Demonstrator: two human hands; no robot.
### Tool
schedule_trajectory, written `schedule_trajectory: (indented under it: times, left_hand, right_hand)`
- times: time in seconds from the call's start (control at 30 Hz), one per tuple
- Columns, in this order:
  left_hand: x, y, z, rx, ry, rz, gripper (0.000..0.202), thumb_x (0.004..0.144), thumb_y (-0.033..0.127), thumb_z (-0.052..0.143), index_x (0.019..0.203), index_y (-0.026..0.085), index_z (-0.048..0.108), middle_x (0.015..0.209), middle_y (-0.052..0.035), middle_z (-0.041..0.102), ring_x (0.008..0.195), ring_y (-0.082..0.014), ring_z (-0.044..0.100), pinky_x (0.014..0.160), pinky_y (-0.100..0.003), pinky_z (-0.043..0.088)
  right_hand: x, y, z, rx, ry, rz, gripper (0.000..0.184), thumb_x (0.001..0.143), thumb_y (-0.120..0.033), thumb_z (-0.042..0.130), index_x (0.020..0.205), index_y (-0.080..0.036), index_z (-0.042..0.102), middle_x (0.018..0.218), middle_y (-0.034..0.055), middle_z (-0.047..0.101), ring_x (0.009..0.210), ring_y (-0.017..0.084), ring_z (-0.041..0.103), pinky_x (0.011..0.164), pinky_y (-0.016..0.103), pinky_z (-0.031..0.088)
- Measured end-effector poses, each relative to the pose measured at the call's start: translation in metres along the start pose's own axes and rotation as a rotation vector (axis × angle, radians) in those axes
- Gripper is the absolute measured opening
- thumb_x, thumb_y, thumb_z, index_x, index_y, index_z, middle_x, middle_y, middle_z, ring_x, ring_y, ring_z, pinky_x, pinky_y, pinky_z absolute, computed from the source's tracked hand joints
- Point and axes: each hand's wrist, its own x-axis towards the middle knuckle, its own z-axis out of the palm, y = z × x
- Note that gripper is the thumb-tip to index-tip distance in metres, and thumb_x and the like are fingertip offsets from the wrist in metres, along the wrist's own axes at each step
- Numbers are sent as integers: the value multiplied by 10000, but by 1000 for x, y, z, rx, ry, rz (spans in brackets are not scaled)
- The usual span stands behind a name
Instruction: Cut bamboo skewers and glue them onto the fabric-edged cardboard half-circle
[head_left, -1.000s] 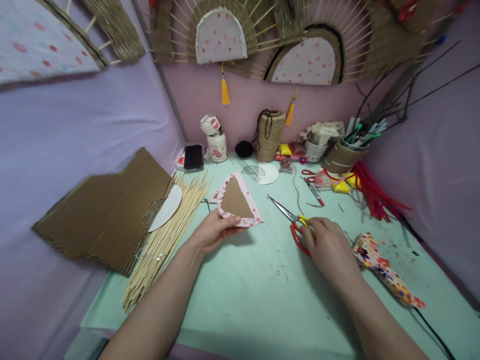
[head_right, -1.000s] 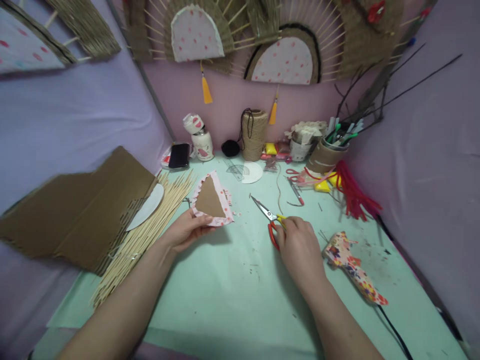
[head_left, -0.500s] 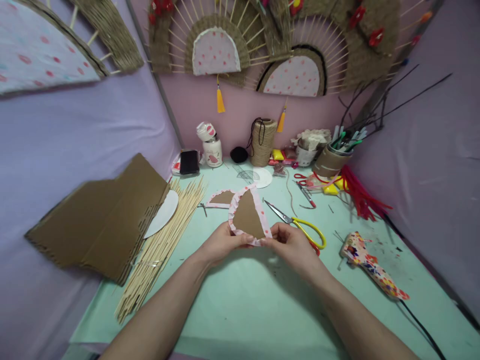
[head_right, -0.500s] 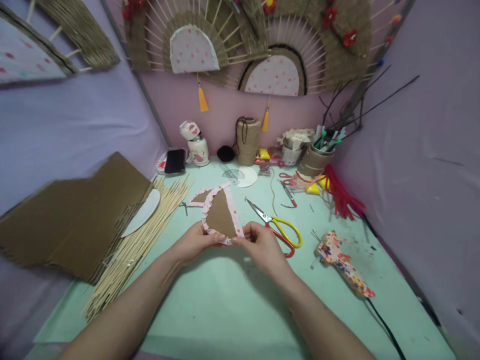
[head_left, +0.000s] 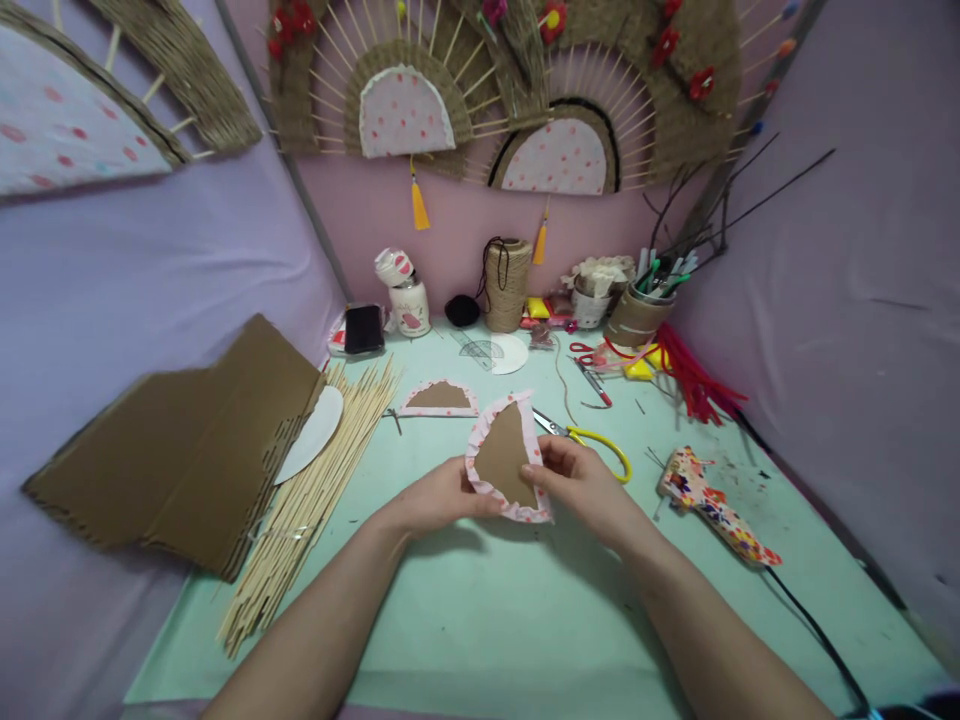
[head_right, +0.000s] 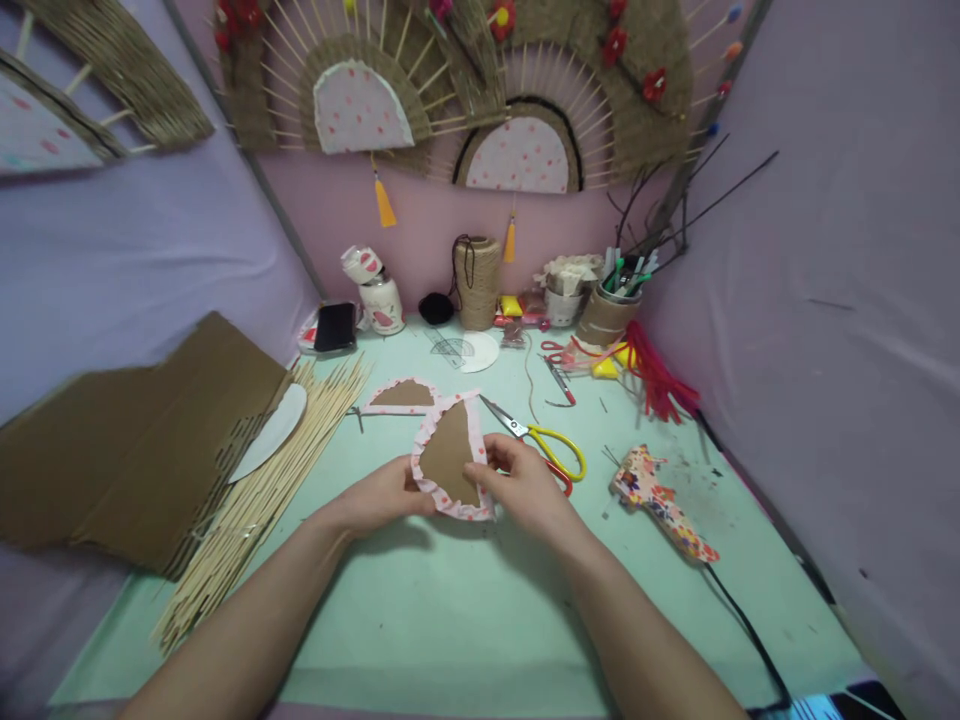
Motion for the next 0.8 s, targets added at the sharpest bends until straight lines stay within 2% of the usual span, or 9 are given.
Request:
schedule_trajectory:
  times: [0.1, 0.17, 0.2, 0.27, 0.33, 0.4, 0.47, 0.67, 0.8]
  left_hand:
    - [-1, 4, -5, -125, 141, 52, 463, 715, 369, 744, 1114, 173, 615, 1004, -83, 683, 846, -179, 639, 722, -264, 487]
    - [0, 5, -9, -184, 208, 59, 427, 724, 366, 739, 1076, 155, 623, 901, -68, 689, 736, -151, 636, 663, -246, 486]
    - [0, 5, -10, -196, 223, 54, 410, 714, 343, 752, 1051, 144, 629, 855, -59, 687, 707, -140, 631, 654, -239, 484]
    - [0, 6, -13, -217, 239, 52, 384, 708, 304, 762, 1029, 135, 637, 818, -47, 684, 693, -128, 629, 658, -230, 484]
    - [-1, 8, -15, -256, 240, 54, 388, 714, 278, 760, 1060, 156, 634, 828, -36, 689, 696, -117, 635, 666, -220, 483]
    - [-3, 10, -17, -300, 235, 50, 429, 698, 249, 772, 1096, 183, 625, 817, -19, 692, 667, -105, 635, 646, -209, 478]
    - [-4, 11, -19, -337, 220, 37, 459, 682, 234, 780, 1110, 190, 621, 804, -17, 695, 657, -110, 640, 633, -208, 477]
    - [-5, 9, -22, -375, 152, 27, 445, 702, 189, 746, 1131, 156, 633, 874, -67, 711, 726, -136, 668, 666, -213, 502]
    - [-6, 11, -26, -412, 160, -15, 439, 708, 166, 722, 1140, 168, 638, 900, -63, 719, 713, -137, 677, 644, -205, 510]
  right_hand:
    - [-5, -1, 6, -98, -73, 19, 212, 752, -313, 634, 903, -164, 625, 827, 23, 678, 747, 165, 615, 663, 275, 476]
    - [-8, -4, 5, -186, -156, 28, 195, 782, -321, 595, 899, -168, 625, 833, 23, 678, 737, 162, 612, 636, 264, 463]
    - [-9, -6, 1, -245, -153, 18, 212, 807, -338, 565, 927, -173, 623, 850, 27, 679, 748, 165, 614, 643, 267, 462]
    - [-8, -8, -12, -451, -17, -24, 260, 851, -379, 511, 992, -185, 610, 896, 45, 677, 797, 180, 617, 696, 287, 457]
    - [-5, -6, -31, -813, 216, -31, 266, 857, -389, 519, 999, -179, 602, 959, 88, 658, 873, 216, 606, 751, 316, 432]
    - [0, -1, -47, -1138, 250, 116, 207, 836, -340, 551, 903, -154, 613, 915, 132, 643, 833, 248, 604, 682, 325, 405]
    - [6, 6, -56, -1285, 205, 217, 152, 820, -286, 566, 862, -146, 608, 895, 147, 637, 808, 250, 605, 630, 310, 376]
    - [12, 10, -50, -1289, 160, 247, 169, 844, -288, 494, 851, -146, 585, 793, 131, 649, 656, 212, 593, 542, 289, 326]
    - [4, 6, -47, -1078, 195, 128, 222, 856, -381, 479, 907, -178, 550, 744, 71, 646, 617, 182, 560, 537, 268, 344]
